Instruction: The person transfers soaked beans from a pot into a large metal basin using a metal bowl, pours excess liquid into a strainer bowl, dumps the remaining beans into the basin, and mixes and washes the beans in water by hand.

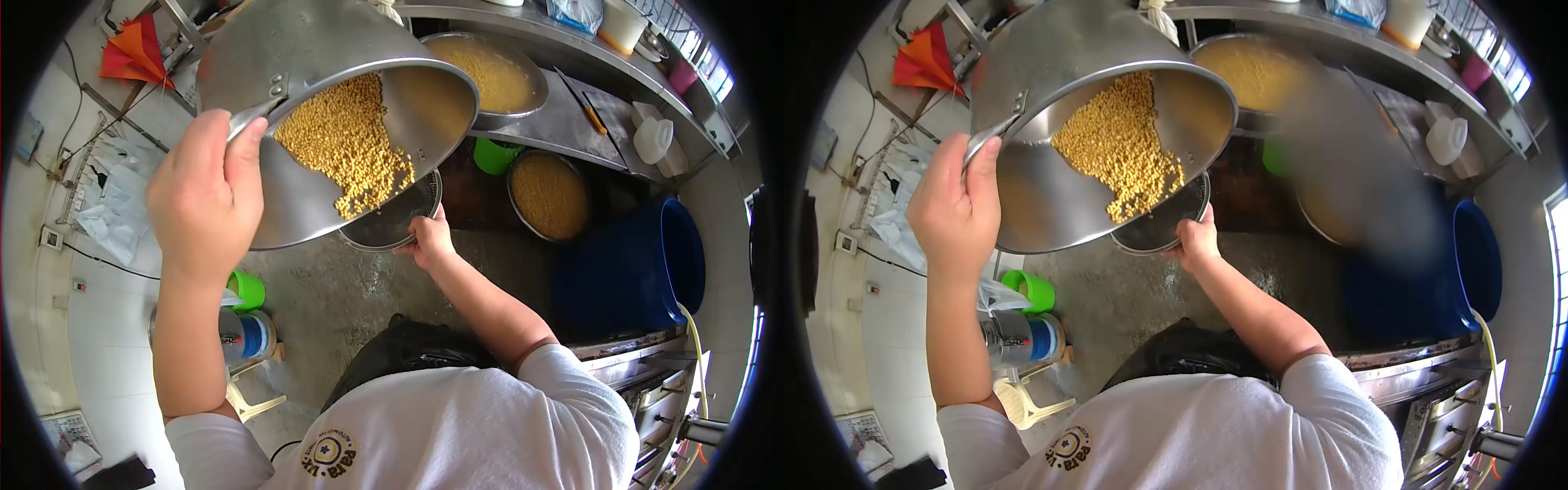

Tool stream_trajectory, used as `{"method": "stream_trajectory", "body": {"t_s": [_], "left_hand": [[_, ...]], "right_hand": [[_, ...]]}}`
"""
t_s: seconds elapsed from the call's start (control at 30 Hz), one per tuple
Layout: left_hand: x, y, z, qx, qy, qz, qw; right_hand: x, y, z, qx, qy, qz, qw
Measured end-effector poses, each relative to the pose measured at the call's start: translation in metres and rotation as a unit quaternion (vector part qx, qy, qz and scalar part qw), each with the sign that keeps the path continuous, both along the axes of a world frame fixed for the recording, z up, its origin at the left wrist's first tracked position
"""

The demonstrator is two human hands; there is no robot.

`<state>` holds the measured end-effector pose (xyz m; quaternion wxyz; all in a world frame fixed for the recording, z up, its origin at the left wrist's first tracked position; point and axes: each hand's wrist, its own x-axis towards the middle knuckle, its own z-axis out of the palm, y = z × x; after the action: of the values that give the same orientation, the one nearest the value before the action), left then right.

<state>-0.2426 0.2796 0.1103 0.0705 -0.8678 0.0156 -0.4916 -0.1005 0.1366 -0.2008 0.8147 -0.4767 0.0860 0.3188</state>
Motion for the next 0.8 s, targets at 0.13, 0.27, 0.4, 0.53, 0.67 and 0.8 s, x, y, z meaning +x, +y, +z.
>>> {"method": "stream_trajectory", "body": {"t_s": [0.13,0.27,0.4,0.53,0.67,0.8], "left_hand": [[-0.018,-0.010,0.004,0.055,0.025,-0.007,0.998],[-0.029,-0.020,-0.003,0.052,0.008,-0.031,0.998],[-0.019,-0.015,-0.006,0.085,0.034,-0.024,0.996],[-0.041,-0.032,-0.041,0.043,0.094,-0.056,0.993],[-0.050,-0.028,-0.041,0.059,0.134,-0.048,0.988],[-0.051,-0.024,-0.039,0.017,0.124,-0.034,0.992]], "right_hand": [[0.013,0.030,0.014,0.016,0.013,0.002,1.000],[0.021,0.051,0.024,0.032,0.010,0.005,0.999],[0.034,0.080,0.016,0.054,0.045,0.002,0.998],[0.031,0.093,0.019,0.084,0.028,0.030,0.996],[0.038,0.103,0.010,0.083,0.036,0.035,0.995],[0.038,0.114,0.007,0.071,0.048,0.001,0.996]]}}
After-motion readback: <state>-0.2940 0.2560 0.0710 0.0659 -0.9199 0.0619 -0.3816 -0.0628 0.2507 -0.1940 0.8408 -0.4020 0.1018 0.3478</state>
